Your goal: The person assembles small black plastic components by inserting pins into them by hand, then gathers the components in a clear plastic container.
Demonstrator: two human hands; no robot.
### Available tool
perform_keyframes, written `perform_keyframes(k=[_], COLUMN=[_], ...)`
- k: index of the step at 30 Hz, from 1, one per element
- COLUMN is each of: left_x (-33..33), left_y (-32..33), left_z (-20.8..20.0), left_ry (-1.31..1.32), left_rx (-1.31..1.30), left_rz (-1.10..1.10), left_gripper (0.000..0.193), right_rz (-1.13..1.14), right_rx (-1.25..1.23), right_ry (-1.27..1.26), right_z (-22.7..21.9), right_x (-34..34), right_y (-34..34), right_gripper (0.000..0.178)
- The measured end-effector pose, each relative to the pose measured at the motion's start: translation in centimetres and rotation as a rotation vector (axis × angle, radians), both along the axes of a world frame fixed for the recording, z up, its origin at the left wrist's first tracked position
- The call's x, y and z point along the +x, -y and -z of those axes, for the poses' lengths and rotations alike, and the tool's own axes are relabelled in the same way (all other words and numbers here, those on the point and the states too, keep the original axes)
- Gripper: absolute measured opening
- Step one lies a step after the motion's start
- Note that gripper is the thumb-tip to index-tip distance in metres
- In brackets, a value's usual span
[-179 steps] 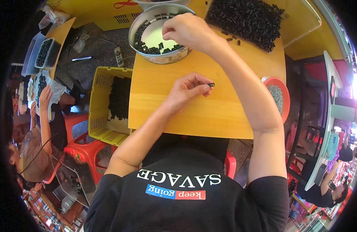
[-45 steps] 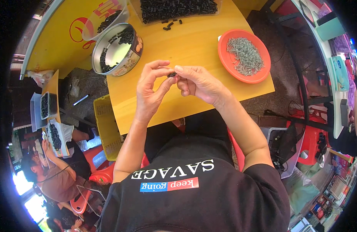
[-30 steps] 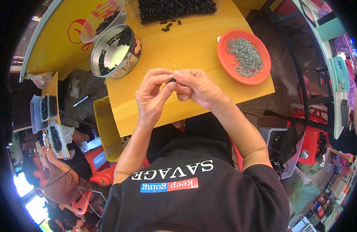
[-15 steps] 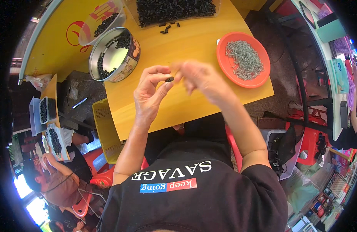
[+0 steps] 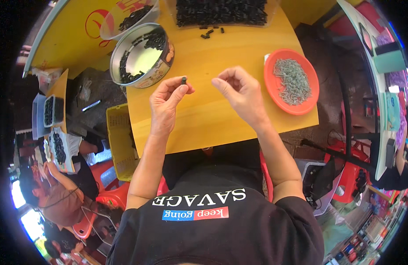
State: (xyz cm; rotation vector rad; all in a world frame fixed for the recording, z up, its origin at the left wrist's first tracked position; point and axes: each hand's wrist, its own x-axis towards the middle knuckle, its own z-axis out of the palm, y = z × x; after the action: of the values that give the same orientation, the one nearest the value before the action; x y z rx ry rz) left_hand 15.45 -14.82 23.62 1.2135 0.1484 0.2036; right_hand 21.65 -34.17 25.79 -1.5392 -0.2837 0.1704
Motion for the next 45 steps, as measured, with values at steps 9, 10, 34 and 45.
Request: perform_keyframes(k=[9,10,34,45], left_x=[-6.9,-8.3,-16.2,-21.4], left_y=[-7.0,-8.2,-13.8,-22.6], left_z=[-1.3,-1.3,0.1,9.4], left_ry=[-0.014,-0.018,-0.169,-0.45], left_rx=[0.004,-0.021,0.63,0.933], left_rz=[-0.215,-0.27,-0.805,-0.828], left_gripper=[0.024,0.023,0.017,0.045], right_rz=[-0.167,-0.192,-0.154,-0.148], right_rx=[-0.148,-0.14,-0.275,-0.24], right_ry=[-0.038,-0.039,-0.043,-0.071], right_z=[2.1,2.2,4.1,2.8], right_x=[0.4,0.7,1.0,2.9], right_y=[-2.9,-2.9,-2.2,-3.3], right_gripper=[0.015,0.015,0.016,0.021])
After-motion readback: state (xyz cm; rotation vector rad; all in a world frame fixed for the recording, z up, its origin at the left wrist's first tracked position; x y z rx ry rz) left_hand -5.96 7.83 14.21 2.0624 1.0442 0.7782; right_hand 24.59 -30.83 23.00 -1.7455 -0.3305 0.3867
